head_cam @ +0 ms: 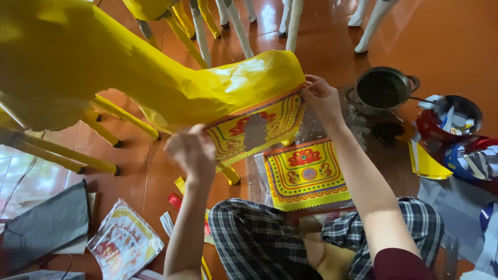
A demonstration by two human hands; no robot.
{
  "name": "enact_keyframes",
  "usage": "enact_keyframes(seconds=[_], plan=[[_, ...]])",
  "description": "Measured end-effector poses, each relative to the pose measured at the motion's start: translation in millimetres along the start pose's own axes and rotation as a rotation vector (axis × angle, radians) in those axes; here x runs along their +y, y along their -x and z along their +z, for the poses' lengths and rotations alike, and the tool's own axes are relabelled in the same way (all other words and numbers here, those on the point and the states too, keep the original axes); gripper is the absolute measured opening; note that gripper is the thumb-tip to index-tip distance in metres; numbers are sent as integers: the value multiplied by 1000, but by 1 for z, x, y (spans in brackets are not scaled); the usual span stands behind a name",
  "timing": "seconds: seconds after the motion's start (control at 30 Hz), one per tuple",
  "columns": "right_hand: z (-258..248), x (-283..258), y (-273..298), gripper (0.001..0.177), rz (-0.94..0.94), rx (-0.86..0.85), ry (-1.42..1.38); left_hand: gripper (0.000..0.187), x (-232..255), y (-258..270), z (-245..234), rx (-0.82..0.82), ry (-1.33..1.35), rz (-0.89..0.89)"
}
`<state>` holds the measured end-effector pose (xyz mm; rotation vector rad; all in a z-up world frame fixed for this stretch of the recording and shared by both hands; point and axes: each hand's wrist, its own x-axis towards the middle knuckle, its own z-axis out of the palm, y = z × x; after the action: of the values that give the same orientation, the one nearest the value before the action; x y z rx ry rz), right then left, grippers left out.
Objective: Decorating paper-mache horse figures by applying printed paper panels with adhesive.
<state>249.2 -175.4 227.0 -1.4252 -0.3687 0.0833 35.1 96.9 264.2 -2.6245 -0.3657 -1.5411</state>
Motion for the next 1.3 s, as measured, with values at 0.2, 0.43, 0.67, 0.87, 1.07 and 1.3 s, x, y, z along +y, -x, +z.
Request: enact_keyframes(seconds=[0.2, 0.43, 0.67, 0.87, 1.07, 1.3], plan=[[-3, 13, -3, 20, -81, 10, 4, 51, 99, -53, 82, -126, 36, 439], [-13, 22, -19, 19, -35, 13, -3, 84, 117, -48, 146, -424, -165, 87], [-12, 30, -33, 7, -106, -41, 12, 72, 123, -51, 132, -367, -181, 81], [-7, 33, -33, 5, -135, -2, 79, 69, 126, -51, 133, -394, -227, 68], [-8, 41, -34, 4, -197, 73, 269, 71, 126, -56, 128, -472, -221, 91], [1, -12, -2, 12, -536, 182, 468, 77, 129, -61, 122, -492, -238, 95]])
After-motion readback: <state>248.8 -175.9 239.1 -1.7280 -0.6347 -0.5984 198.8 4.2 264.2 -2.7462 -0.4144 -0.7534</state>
